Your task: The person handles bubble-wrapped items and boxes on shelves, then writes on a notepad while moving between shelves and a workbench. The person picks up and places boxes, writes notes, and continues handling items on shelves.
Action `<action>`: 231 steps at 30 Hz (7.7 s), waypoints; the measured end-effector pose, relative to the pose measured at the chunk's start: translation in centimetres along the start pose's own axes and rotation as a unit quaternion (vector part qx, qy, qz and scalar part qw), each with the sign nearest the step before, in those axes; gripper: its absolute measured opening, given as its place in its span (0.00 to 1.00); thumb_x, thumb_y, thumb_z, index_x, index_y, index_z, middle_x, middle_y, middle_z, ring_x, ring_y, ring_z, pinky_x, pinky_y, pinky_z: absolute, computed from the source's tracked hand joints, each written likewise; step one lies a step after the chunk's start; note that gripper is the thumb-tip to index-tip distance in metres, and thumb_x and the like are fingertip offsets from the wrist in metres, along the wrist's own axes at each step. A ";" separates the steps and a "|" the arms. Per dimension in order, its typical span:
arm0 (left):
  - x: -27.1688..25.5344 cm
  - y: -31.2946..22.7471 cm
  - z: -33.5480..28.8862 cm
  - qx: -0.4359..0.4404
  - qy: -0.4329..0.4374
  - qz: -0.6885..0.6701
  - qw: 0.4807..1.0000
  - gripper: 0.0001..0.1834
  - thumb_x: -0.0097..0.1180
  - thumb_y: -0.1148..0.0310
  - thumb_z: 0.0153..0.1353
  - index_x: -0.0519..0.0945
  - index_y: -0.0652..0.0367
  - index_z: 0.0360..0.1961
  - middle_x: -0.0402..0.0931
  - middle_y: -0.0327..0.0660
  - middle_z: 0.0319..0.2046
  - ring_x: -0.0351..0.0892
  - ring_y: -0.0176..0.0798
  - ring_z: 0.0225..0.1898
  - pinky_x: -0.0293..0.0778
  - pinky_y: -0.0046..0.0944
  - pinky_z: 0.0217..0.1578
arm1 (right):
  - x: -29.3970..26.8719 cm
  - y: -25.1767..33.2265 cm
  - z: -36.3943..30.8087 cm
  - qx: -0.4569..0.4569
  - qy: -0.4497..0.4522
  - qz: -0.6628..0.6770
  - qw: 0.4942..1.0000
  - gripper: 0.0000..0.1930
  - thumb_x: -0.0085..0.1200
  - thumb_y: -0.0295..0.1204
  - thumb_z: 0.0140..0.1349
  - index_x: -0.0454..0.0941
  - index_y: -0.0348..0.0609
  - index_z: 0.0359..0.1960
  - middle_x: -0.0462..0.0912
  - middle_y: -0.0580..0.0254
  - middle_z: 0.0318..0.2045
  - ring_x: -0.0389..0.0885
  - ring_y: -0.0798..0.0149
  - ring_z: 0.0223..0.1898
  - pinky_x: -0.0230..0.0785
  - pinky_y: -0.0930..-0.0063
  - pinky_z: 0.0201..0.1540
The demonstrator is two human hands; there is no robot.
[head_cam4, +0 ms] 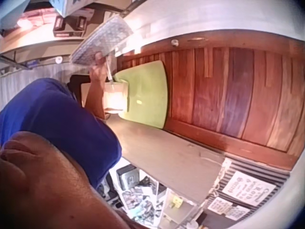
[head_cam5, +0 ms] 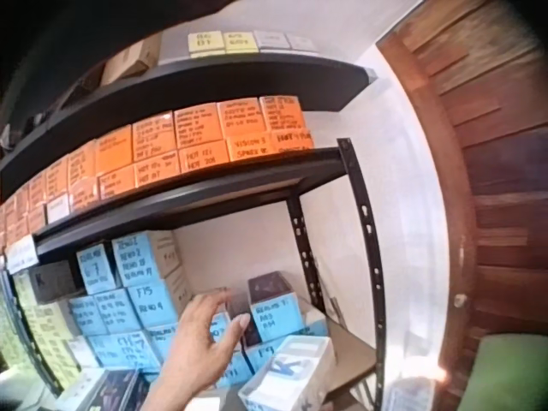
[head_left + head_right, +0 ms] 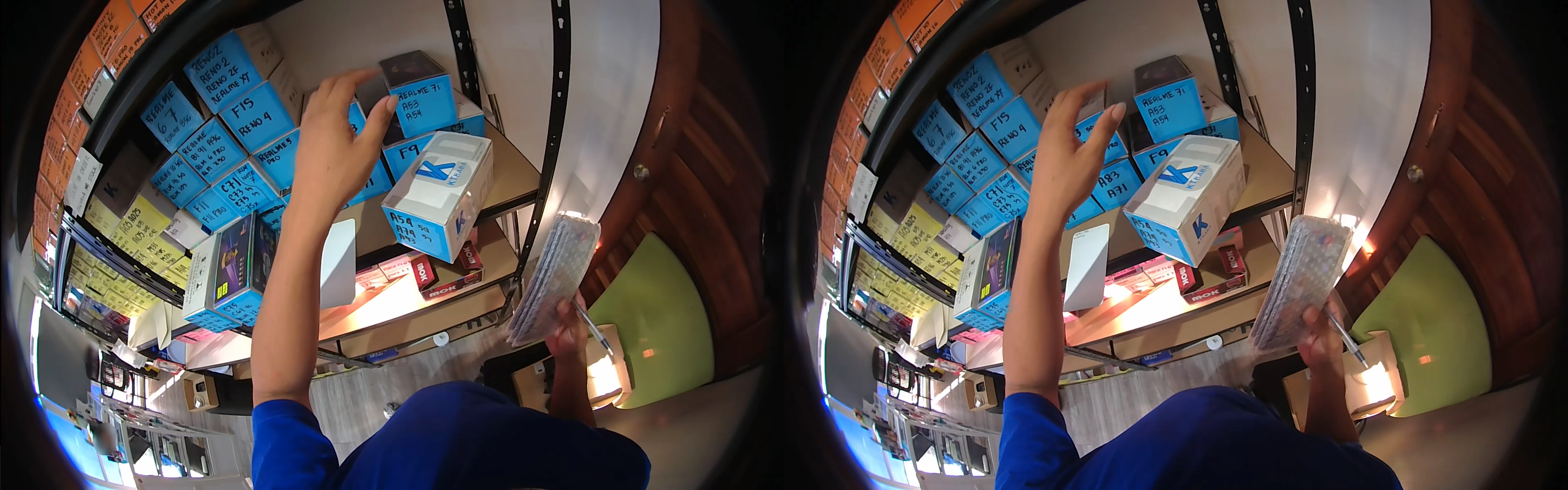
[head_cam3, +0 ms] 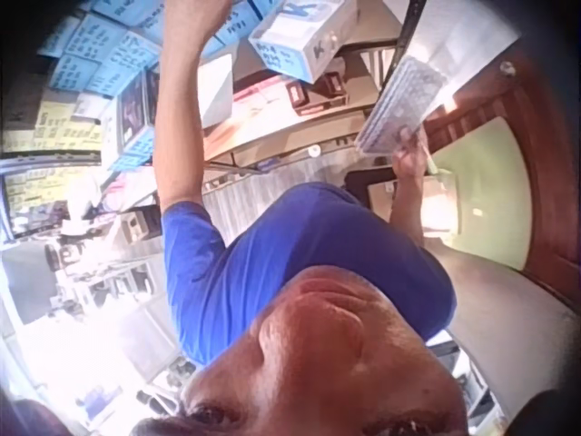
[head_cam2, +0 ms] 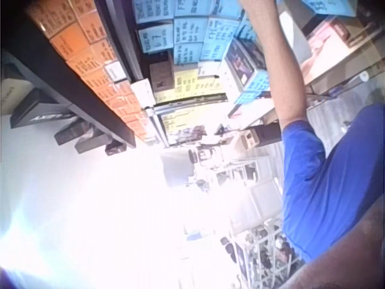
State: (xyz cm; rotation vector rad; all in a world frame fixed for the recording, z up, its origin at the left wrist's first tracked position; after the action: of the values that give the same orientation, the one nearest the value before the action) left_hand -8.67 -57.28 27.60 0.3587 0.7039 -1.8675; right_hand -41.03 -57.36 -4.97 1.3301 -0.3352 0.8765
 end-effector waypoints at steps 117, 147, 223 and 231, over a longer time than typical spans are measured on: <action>29.4 29.6 -42.1 -0.498 0.207 -0.417 0.732 0.29 0.66 0.54 0.73 0.75 0.58 0.67 0.78 0.36 0.64 0.74 0.35 0.67 0.67 0.39 0.67 | -0.8 -18.9 10.6 -0.140 -0.005 -0.568 0.811 0.23 0.70 0.28 0.65 0.77 0.39 0.60 0.79 0.43 0.64 0.82 0.43 0.59 0.77 0.58 0.57; 23.5 19.0 -35.1 -0.130 0.370 -0.025 0.920 0.40 0.66 0.47 0.66 0.68 0.37 0.78 0.46 0.59 0.81 0.50 0.63 0.80 0.53 0.59 0.78 | -6.2 -21.6 10.5 -0.149 0.094 -0.542 0.822 0.21 0.65 0.21 0.68 0.82 0.42 0.63 0.86 0.53 0.59 0.87 0.63 0.59 0.83 0.69 0.56; -0.4 -15.4 -9.0 0.309 0.241 -0.061 0.918 0.60 0.86 0.51 0.35 0.71 0.47 0.73 0.71 0.53 0.64 0.74 0.60 0.64 0.72 0.57 0.62 | 8.5 -0.4 6.9 0.075 0.153 0.260 0.950 0.37 0.38 0.62 0.79 0.62 0.50 0.77 0.74 0.52 0.71 0.73 0.50 0.71 0.68 0.46 0.73; -1.6 -13.1 -2.3 0.310 0.020 0.067 0.948 0.58 0.81 0.62 0.38 0.66 0.51 0.74 0.66 0.53 0.68 0.64 0.59 0.70 0.63 0.58 0.69 | 5.7 -2.0 4.2 0.119 0.141 0.189 0.964 0.44 0.47 0.66 0.73 0.61 0.42 0.75 0.71 0.34 0.70 0.77 0.39 0.66 0.68 0.30 0.68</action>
State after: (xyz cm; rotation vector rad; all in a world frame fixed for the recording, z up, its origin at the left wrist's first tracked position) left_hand -20.22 -51.16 30.69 0.8270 0.0911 -1.9197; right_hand -34.80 -59.15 -1.49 1.3575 -0.2698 1.4487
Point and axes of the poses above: each hand's wrist, its own z-axis towards the middle knuckle, its own x-axis out of the palm, y = z × x, the point moved 8 cm from there along z, towards the middle knuckle
